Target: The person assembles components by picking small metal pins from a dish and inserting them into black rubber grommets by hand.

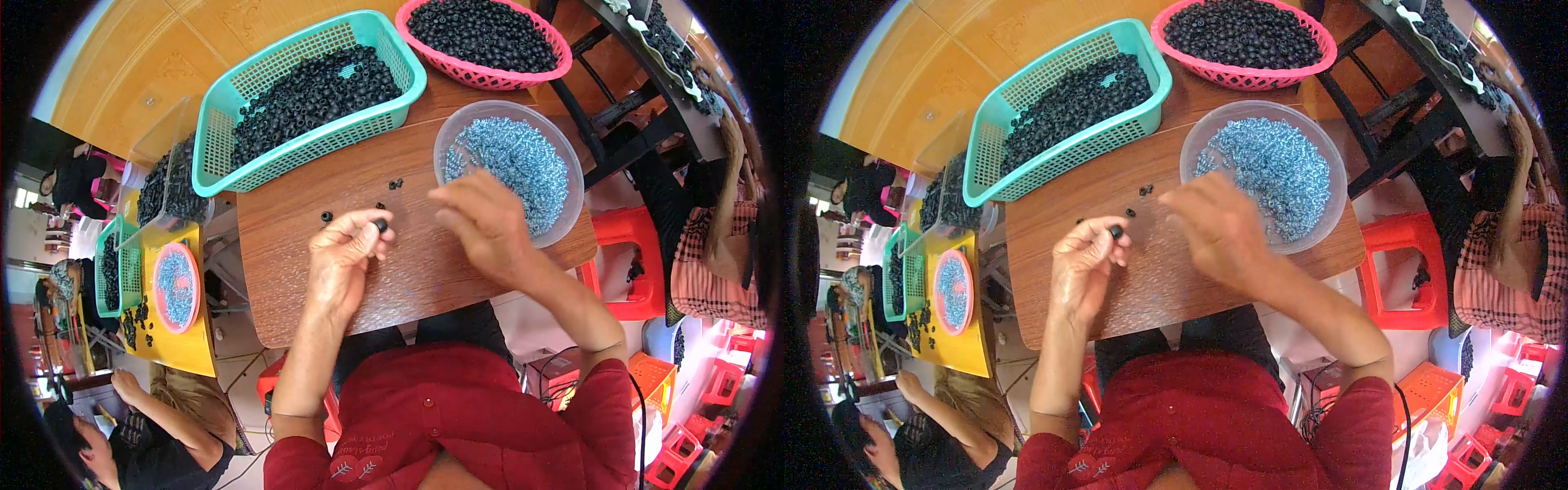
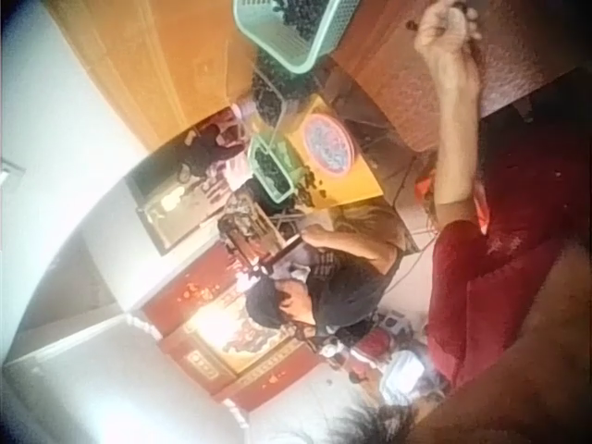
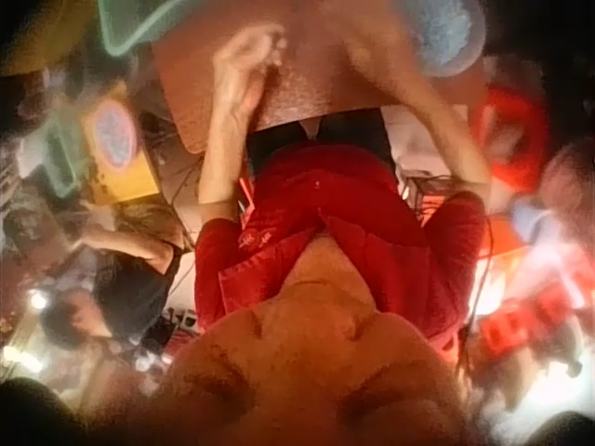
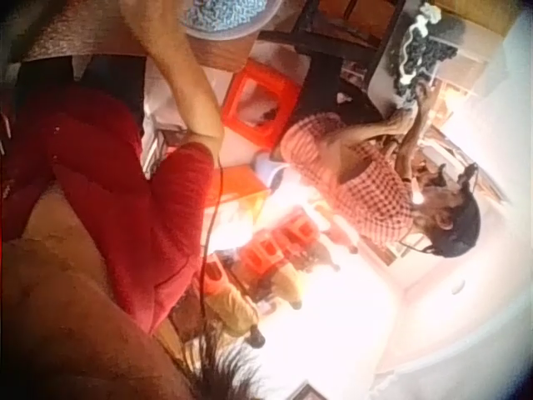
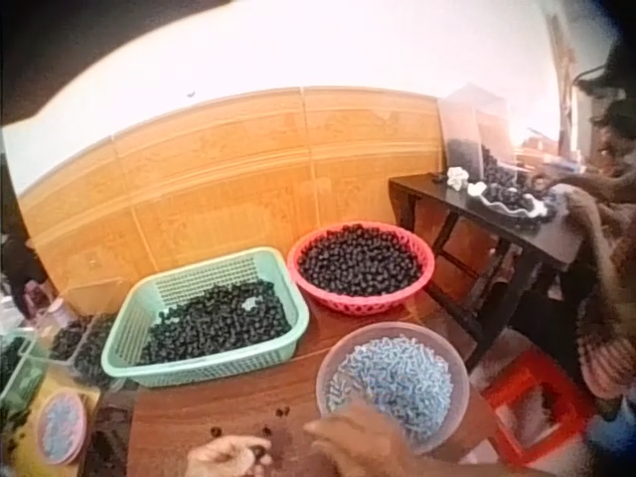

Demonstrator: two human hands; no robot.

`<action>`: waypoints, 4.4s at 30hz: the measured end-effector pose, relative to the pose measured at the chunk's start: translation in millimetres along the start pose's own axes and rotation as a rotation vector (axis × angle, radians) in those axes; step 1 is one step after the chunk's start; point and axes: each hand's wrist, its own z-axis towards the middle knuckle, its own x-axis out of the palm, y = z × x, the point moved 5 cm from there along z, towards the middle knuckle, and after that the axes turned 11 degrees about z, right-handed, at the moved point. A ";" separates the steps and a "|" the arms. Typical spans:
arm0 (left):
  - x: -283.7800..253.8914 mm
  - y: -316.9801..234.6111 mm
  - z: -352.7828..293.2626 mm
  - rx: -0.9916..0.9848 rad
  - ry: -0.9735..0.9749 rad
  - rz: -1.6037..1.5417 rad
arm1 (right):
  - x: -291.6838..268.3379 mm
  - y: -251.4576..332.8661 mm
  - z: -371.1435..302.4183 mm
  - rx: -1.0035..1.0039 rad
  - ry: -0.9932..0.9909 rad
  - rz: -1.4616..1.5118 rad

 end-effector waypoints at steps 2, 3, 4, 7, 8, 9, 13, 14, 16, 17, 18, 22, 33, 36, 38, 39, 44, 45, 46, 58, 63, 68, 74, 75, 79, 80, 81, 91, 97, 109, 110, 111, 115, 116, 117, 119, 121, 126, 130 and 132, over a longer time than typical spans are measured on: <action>7.7 7.3 -10.3 -0.043 0.038 -0.096 | 13.9 12.4 -5.4 0.051 -0.016 0.153; 10.2 10.1 -13.9 -0.044 0.038 -0.099 | 20.6 16.2 -7.4 0.053 -0.013 0.151; 11.2 10.8 -17.1 -0.014 0.019 -0.123 | 26.9 19.0 -8.7 0.056 -0.035 0.213; 13.1 13.2 -22.3 0.031 0.003 -0.173 | 36.3 23.2 -13.5 0.094 -0.038 0.275; 11.5 15.7 -23.3 0.030 -0.018 -0.184 | 39.2 24.3 -15.4 0.081 -0.043 0.265; 10.0 18.0 -24.3 0.028 -0.039 -0.194 | 41.8 25.4 -16.9 0.068 -0.049 0.254; 8.0 24.9 -28.2 0.034 -0.076 -0.173 | 48.1 27.0 -21.2 0.060 -0.077 0.217; 8.5 25.6 -29.7 0.048 -0.079 -0.145 | 48.7 28.4 -22.0 0.040 -0.096 0.195; 8.9 26.9 -32.9 0.060 -0.079 -0.121 | 51.2 31.0 -24.1 0.022 -0.113 0.168; 7.5 27.0 -34.7 0.060 -0.093 -0.130 | 52.6 34.3 -25.6 -0.011 -0.122 0.145; 6.1 27.2 -36.5 0.060 -0.107 -0.139 | 53.9 37.7 -27.4 -0.043 -0.129 0.122; 2.1 32.4 -41.1 0.003 -0.125 -0.171 | 60.2 42.3 -36.4 -0.024 -0.140 0.116; 4.0 42.1 -46.4 -0.060 -0.065 -0.046 | 18.4 33.4 -51.4 0.020 -0.051 -0.062; 2.6 48.3 -47.7 -0.058 -0.064 -0.033 | -27.2 5.8 -53.5 0.017 -0.139 -0.298; 3.1 53.6 -47.8 -0.070 -0.071 -0.016 | -48.8 -6.2 -54.8 0.067 -0.113 -0.359; 5.1 55.0 -48.0 -0.067 -0.048 -0.002 | -54.7 -11.1 -54.7 0.115 -0.088 -0.418; 9.2 55.0 -47.3 -0.071 -0.038 0.027 | -51.5 -31.4 -59.5 0.155 0.086 -0.490; 9.3 56.0 -46.6 -0.072 -0.037 0.021 | -47.3 -34.4 -58.6 0.151 0.138 -0.504; 8.7 56.4 -46.5 -0.074 -0.038 0.015 | -45.1 -37.3 -56.5 0.151 0.138 -0.502; 8.4 56.3 -42.9 -0.064 -0.056 0.024 | -35.1 -57.3 -49.3 0.202 0.310 -0.527; 7.2 57.8 -41.6 -0.068 -0.048 0.020 | -29.5 -61.4 -45.8 0.181 0.352 -0.578; 6.8 58.5 -40.2 -0.071 -0.034 0.023 | -30.1 -69.1 -47.6 0.239 0.377 -0.526; 7.0 58.6 -39.3 -0.060 -0.043 0.024 | -37.2 -72.6 -47.2 0.272 0.382 -0.502; 7.2 58.6 -39.2 -0.063 -0.038 0.016 | -37.4 -72.7 -47.1 0.262 0.392 -0.537; 7.1 60.4 -39.0 -0.071 -0.040 0.010 | -34.6 -68.0 -45.5 0.236 0.398 -0.547; 6.7 60.6 -39.3 -0.070 -0.041 0.010 | -34.9 -67.3 -45.3 0.240 0.394 -0.528; 6.4 60.6 -39.5 -0.065 -0.041 0.007 | -35.5 -66.6 -45.3 0.245 0.389 -0.510; 8.6 57.5 -40.9 -0.095 -0.070 0.010 | -44.9 -44.1 -37.8 0.444 0.268 -0.173; 27.0 47.1 -37.7 -0.070 -0.045 -0.028 | -12.0 7.1 -26.9 0.264 0.194 -0.012; 25.2 40.9 -48.6 0.068 -0.114 0.115 | 26.0 38.8 -31.3 -0.072 0.173 -0.174; 25.0 39.9 -48.8 0.071 -0.120 0.125 | 26.7 40.3 -31.7 -0.072 0.175 -0.173; 24.8 39.3 -49.0 0.074 -0.126 0.134 | 27.5 42.7 -31.9 -0.086 0.182 -0.202; 22.6 42.3 -49.3 0.101 -0.161 0.178 | 30.6 47.2 -32.4 -0.140 0.198 -0.279; 22.7 41.8 -49.2 0.109 -0.164 0.204 | 31.0 47.5 -32.2 -0.142 0.201 -0.276; 22.9 41.2 -49.4 0.117 -0.167 0.231 | 31.2 48.2 -32.0 -0.151 0.204 -0.284; 25.3 39.1 -50.8 0.077 -0.178 0.236 | 31.9 48.8 -32.1 -0.162 0.209 -0.291; 24.3 41.1 -51.2 0.037 -0.189 0.241 | 33.3 49.1 -32.8 -0.172 0.215 -0.307; 22.8 42.3 -50.5 0.062 -0.150 0.189 | 38.1 50.5 -34.9 -0.212 0.222 -0.334; 23.8 44.0 -51.5 0.043 -0.136 0.153 | 43.1 50.4 -38.2 -0.211 0.235 -0.317; 21.2 46.4 -50.8 0.064 -0.144 0.135 | 41.1 51.1 -36.8 -0.170 0.216 -0.250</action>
